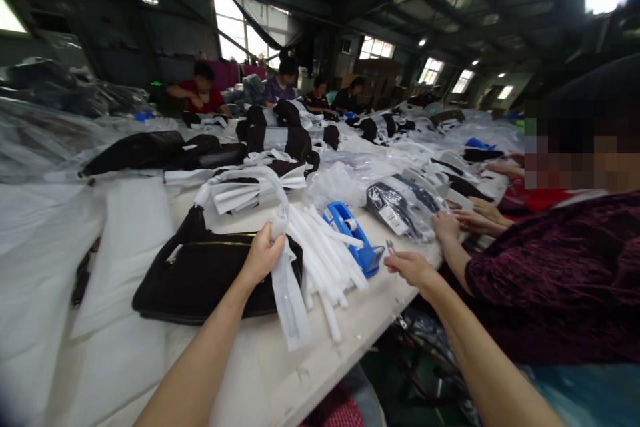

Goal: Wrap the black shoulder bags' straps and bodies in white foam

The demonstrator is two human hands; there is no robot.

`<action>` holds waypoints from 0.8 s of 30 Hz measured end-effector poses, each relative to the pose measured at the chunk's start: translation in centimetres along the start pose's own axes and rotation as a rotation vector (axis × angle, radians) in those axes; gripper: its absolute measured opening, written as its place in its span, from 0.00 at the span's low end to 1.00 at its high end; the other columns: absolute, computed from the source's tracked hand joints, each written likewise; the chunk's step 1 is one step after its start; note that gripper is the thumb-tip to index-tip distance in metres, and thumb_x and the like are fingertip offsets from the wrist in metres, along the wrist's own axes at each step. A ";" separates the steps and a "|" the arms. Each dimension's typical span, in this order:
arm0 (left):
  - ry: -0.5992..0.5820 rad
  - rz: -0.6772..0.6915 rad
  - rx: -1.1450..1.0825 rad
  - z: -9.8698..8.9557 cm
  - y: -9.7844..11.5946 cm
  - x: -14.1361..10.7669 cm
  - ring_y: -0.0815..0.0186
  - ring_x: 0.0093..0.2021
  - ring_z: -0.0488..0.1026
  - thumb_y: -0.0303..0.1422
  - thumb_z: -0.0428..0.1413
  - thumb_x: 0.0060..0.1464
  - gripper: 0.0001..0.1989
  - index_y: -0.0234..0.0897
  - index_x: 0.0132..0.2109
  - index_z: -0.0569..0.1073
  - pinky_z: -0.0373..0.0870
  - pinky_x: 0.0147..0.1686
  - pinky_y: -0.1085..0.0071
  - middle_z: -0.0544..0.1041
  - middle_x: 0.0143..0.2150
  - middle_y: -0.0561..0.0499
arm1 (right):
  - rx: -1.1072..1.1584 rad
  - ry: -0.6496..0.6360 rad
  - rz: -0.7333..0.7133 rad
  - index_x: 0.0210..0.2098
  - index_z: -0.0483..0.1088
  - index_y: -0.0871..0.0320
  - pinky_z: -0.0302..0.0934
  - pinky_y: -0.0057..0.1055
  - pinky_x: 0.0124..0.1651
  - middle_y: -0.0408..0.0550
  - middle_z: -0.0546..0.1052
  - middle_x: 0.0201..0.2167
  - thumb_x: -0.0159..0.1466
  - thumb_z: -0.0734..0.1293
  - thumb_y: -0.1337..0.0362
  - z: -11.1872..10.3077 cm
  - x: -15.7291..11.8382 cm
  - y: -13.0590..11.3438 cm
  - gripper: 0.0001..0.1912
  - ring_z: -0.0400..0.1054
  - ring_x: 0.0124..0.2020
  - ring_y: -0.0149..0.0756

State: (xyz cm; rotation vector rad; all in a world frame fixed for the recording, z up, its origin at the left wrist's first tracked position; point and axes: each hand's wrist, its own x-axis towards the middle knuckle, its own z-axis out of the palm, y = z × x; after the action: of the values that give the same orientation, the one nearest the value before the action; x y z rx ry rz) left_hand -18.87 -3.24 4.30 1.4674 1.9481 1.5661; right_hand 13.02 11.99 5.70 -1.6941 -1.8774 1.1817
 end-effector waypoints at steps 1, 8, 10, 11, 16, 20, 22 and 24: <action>0.007 0.002 0.018 0.1 0.1 -0.1 0.67 0.28 0.61 0.31 0.49 0.54 0.05 0.41 0.32 0.59 0.58 0.32 0.70 0.62 0.27 0.57 | -0.015 0.023 0.005 0.19 0.70 0.59 0.41 0.28 0.21 0.45 0.69 0.18 0.46 0.67 0.52 0.4 0.2 1.0 0.15 0.51 0.18 0.26; -0.003 -0.010 0.246 1.1 0.6 -0.8 0.60 0.40 0.70 0.27 0.48 0.56 0.05 0.42 0.36 0.59 0.65 0.41 0.66 0.69 0.36 0.50 | -0.115 -0.043 -0.101 0.17 0.70 0.58 0.46 0.31 0.25 0.45 0.68 0.16 0.49 0.68 0.47 1.0 -1.3 2.2 0.19 0.54 0.20 0.31; -0.051 -0.012 0.320 1.4 1.0 -1.1 0.58 0.42 0.71 0.27 0.48 0.57 0.04 0.42 0.37 0.60 0.66 0.43 0.64 0.70 0.39 0.47 | -0.049 -0.110 -0.213 0.22 0.72 0.58 0.46 0.30 0.26 0.44 0.69 0.19 0.54 0.67 0.45 2.3 -3.4 -1.1 0.21 0.53 0.21 0.30; -0.065 -0.020 0.352 1.6 1.1 -1.2 0.57 0.43 0.71 0.27 0.47 0.57 0.04 0.41 0.38 0.61 0.67 0.44 0.64 0.70 0.40 0.46 | -0.028 -0.111 -0.302 0.22 0.72 0.58 0.47 0.30 0.27 0.44 0.69 0.20 0.55 0.67 0.45 3.4 -4.4 -3.2 0.21 0.53 0.22 0.30; -0.073 -0.039 0.371 1.7 1.6 -1.5 0.57 0.43 0.71 0.26 0.47 0.57 0.04 0.41 0.38 0.61 0.66 0.44 0.63 0.70 0.41 0.45 | 0.117 -0.151 -0.529 0.23 0.70 0.57 0.50 0.30 0.29 0.43 0.69 0.22 0.58 0.68 0.46 9.6 -8.1 -11.9 0.20 0.55 0.24 0.31; -0.033 -0.065 0.130 0.2 1.0 -0.7 0.62 0.36 0.68 0.27 0.49 0.55 0.06 0.42 0.34 0.59 0.65 0.39 0.68 0.67 0.33 0.52 | 0.211 -0.274 -0.597 0.26 0.72 0.57 0.54 0.30 0.32 0.43 0.68 0.23 0.60 0.68 0.46 10.8 -7.8 -12.5 0.20 0.58 0.27 0.31; 0.001 -0.091 -0.016 -0.8 0.8 -0.1 0.65 0.31 0.66 0.28 0.49 0.56 0.06 0.42 0.33 0.58 0.64 0.35 0.69 0.65 0.30 0.55 | 0.282 -0.332 -0.574 0.27 0.72 0.57 0.54 0.29 0.32 0.43 0.68 0.22 0.59 0.69 0.45 10.0 -7.0 -12.1 0.20 0.57 0.26 0.31; 0.055 -0.091 -0.054 -1.4 0.7 0.2 0.65 0.31 0.66 0.29 0.49 0.57 0.05 0.41 0.33 0.59 0.63 0.34 0.69 0.65 0.29 0.55 | 0.343 -0.345 -0.541 0.26 0.70 0.58 0.53 0.29 0.30 0.43 0.67 0.23 0.57 0.71 0.45 9.1 -6.4 -12.4 0.21 0.56 0.25 0.30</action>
State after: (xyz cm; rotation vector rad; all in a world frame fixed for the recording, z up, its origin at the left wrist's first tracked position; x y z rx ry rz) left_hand -19.57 -4.01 5.53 1.3096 1.9571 1.6216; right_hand -0.19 3.63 11.49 -0.7678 -1.9932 1.5035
